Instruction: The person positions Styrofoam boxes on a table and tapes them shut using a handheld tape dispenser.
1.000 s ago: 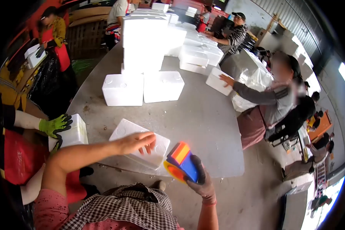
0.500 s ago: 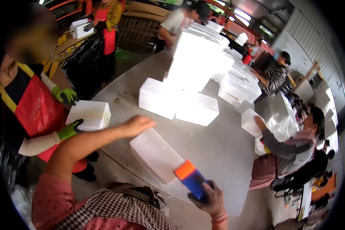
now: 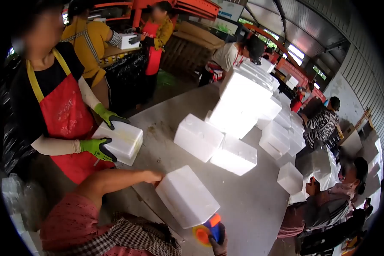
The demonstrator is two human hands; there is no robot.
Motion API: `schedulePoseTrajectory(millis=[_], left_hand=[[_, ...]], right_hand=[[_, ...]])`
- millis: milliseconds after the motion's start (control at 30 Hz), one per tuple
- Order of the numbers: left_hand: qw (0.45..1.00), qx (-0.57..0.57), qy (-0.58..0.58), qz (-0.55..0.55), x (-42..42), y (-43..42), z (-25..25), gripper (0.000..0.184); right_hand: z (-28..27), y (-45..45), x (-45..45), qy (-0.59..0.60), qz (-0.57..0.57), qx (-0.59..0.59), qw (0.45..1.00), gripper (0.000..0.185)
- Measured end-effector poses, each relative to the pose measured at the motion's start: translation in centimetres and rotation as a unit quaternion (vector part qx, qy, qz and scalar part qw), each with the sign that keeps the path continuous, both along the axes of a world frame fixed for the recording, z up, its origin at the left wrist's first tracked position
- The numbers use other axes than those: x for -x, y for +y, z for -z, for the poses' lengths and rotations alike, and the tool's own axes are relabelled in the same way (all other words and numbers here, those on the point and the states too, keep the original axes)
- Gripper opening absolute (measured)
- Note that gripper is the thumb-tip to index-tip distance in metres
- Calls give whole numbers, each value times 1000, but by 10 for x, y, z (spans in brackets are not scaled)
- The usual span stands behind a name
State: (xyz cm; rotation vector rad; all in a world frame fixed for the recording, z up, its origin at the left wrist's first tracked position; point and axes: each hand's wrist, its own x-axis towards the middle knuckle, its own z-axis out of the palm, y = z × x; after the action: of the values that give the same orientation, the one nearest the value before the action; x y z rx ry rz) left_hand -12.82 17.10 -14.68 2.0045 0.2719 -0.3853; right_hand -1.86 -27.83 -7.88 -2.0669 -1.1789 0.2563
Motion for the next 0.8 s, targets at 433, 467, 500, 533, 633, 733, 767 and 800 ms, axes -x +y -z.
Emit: schedulePoseTrajectory(millis=[433,467,500,533,633,733,767,800], left_hand=[[881,-445,-157,36,-84,-92,-85,71],[894,-425,-138,37,-86,-92,-84,73],[900,-416,-125,40,-86,-89,-84,75],[906,-407,-112,42,-86,-87,-85,76],[919,-371,-127,38,-87,-85,-81,77],[922,-367,-110,49,-91,-80,-81,78],[915,-380,-133,37,-90,-81,-77,78],[916,-377,-136,31,-85,-81,-70,80]], right_hand=[[112,1,-107,670,47,-205,712,53],[111,8,-116,669,48,-203,714,53],[112,18,-126,651,29,-197,733,52],[118,25,-126,636,12,-193,747,51],[134,21,-115,677,54,-189,710,53],[63,42,-15,561,70,-277,777,48],[69,53,2,567,75,-275,773,48],[79,64,17,520,86,-294,797,47]])
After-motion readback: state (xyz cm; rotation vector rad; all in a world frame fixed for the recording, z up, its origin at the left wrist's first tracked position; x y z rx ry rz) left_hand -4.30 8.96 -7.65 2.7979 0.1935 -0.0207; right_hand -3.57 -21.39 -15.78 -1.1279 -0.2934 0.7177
